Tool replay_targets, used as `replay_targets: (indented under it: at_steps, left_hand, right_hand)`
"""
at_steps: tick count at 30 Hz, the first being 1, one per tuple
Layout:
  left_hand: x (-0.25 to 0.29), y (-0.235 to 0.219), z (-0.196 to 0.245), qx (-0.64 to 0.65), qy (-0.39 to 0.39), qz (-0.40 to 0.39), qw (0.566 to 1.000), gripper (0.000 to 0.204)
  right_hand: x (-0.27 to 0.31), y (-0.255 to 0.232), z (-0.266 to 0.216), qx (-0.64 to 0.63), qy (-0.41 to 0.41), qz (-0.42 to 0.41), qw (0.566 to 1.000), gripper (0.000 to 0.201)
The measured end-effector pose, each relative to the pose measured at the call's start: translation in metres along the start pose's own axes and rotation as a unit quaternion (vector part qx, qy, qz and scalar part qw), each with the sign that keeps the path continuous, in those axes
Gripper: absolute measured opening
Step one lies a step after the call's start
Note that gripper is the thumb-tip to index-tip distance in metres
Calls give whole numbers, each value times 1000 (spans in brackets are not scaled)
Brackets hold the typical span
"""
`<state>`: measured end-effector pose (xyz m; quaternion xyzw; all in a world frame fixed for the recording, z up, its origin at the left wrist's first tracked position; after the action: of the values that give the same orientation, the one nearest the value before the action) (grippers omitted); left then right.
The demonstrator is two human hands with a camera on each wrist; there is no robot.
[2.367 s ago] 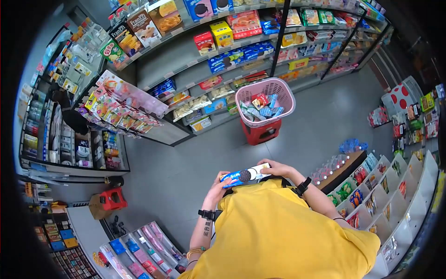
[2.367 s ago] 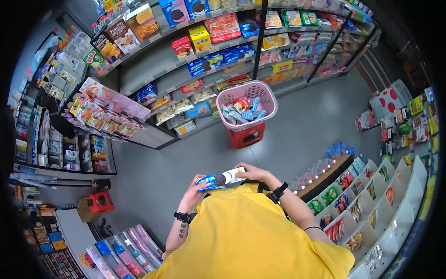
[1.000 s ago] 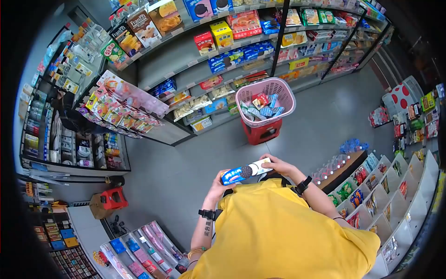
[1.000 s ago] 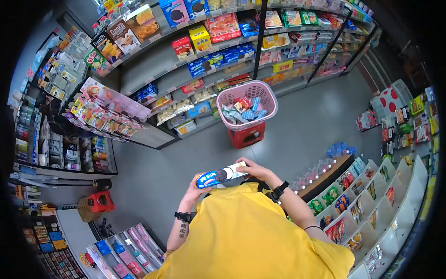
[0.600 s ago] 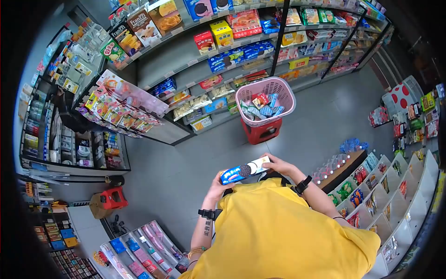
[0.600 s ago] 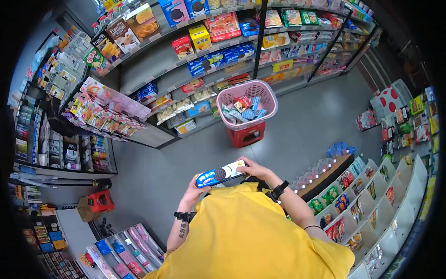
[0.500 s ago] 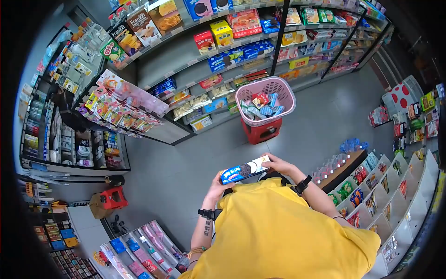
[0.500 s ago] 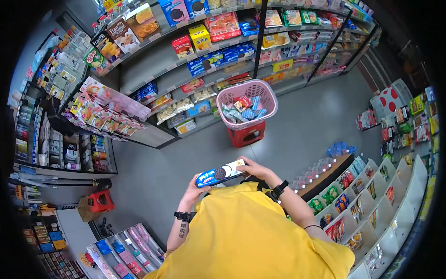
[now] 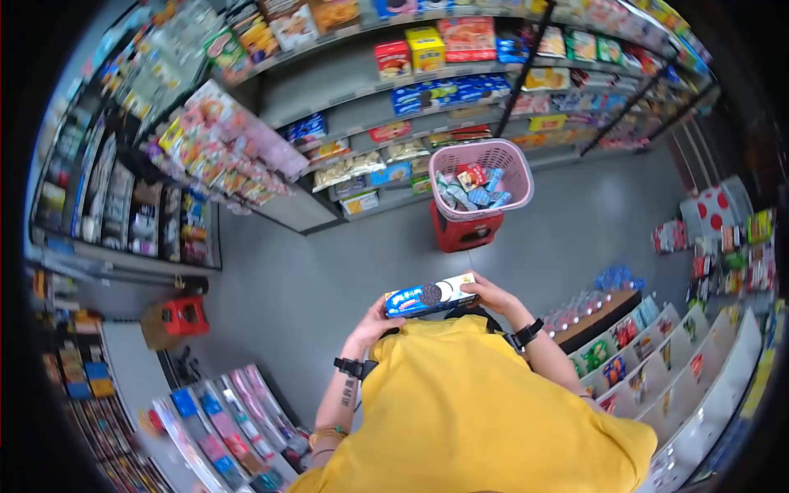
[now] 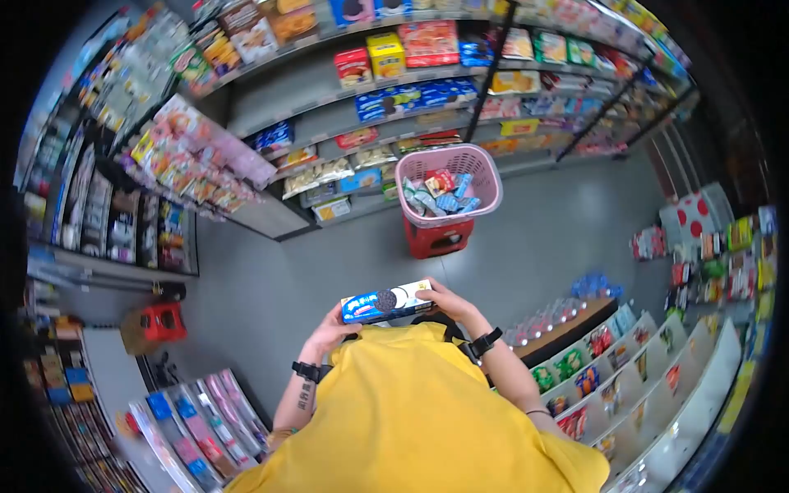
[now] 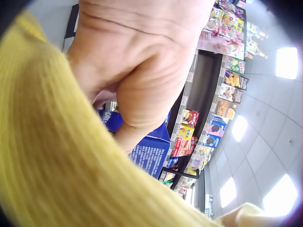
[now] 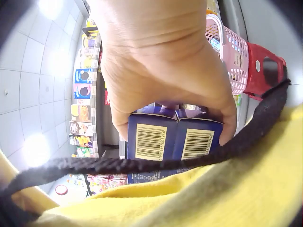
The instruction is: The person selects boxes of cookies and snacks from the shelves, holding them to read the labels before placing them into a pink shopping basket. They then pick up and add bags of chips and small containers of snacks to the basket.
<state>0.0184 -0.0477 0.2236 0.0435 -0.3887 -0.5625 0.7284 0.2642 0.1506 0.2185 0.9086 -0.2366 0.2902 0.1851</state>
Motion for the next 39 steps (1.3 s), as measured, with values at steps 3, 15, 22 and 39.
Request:
replay_targets:
  at_steps: [3, 15, 22, 39]
  left_hand:
    - [8, -7, 9, -17, 10, -2, 1000, 70]
    - [42, -64, 36, -45, 67, -4, 997, 71]
    - [52, -92, 68, -4, 113, -3, 994, 62]
    - [-23, -89, 122, -43, 112, -16, 993, 66]
  right_hand:
    - [-4, 11, -2, -12, 17, -10, 1000, 46]
    - [-41, 66, -37, -17, 37, -46, 998, 52]
    - [-60, 93, -64, -10, 21, -54, 998, 49]
    - [-86, 55, -137, 11, -29, -41, 999, 39]
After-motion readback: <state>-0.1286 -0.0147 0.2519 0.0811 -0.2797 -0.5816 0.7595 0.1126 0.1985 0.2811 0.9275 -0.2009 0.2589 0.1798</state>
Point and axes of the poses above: each hand's wrist, its own x-axis away from the middle knuckle, its own y-axis out of the palm, z = x × y, the point moved 3 cm from there along -x, towards the middle knuckle, and after that the axes turned 6 degrees about x, right-handed, at the moved point
